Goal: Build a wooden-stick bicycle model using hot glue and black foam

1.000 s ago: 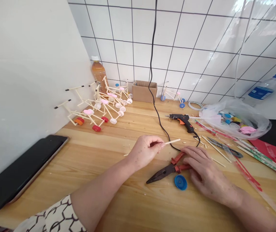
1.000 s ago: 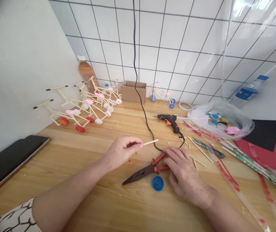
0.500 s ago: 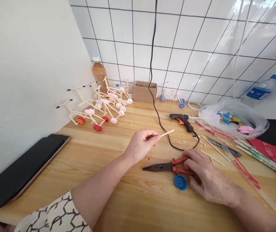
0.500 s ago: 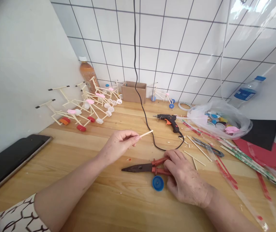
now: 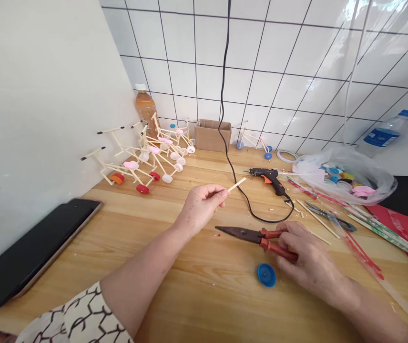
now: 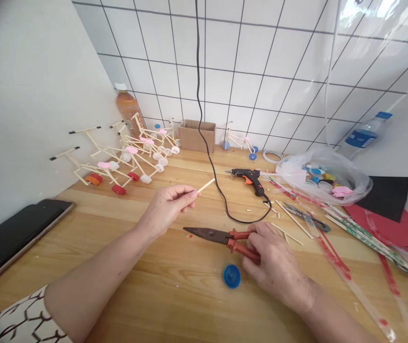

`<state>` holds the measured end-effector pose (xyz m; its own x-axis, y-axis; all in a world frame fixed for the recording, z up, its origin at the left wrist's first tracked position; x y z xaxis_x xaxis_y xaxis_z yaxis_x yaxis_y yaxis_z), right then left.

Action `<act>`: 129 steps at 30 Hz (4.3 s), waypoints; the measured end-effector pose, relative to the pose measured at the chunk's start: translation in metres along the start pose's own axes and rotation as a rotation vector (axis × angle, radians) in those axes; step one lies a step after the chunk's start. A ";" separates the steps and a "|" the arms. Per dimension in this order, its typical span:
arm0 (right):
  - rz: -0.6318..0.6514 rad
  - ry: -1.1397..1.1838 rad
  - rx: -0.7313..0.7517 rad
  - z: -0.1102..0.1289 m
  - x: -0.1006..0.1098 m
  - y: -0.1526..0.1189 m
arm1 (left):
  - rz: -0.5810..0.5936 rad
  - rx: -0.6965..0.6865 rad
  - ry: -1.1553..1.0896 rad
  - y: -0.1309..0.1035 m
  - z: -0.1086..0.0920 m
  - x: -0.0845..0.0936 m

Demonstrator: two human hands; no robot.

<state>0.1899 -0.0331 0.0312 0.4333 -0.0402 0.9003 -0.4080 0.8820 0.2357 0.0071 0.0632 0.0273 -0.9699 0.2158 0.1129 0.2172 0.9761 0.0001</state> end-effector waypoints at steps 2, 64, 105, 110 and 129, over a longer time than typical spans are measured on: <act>-0.044 0.087 -0.052 -0.004 0.005 0.001 | -0.008 0.007 -0.036 0.000 0.000 0.001; 0.062 0.446 -0.158 0.000 -0.001 -0.003 | 0.209 0.260 -0.314 -0.019 0.009 -0.035; 0.046 0.411 -0.146 0.004 -0.002 -0.004 | 0.249 0.219 -0.175 -0.019 0.014 -0.043; 0.019 0.344 -0.107 0.007 0.001 -0.004 | 0.249 0.219 -0.177 -0.022 0.010 -0.044; 0.018 0.372 -0.104 0.012 0.001 -0.003 | 0.255 0.273 -0.252 -0.025 0.013 -0.050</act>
<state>0.1818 -0.0413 0.0361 0.6963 0.1318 0.7056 -0.3429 0.9246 0.1657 0.0491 0.0285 0.0087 -0.8930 0.4165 -0.1707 0.4486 0.8543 -0.2626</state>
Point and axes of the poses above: each hand's wrist, its own y-axis towards the middle knuckle, its own x-axis out of the back of the hand, z = x × y, the point moved 8 cm from there along y, towards the middle knuckle, and after that the axes turned 3 degrees about x, right-handed, at the moved point
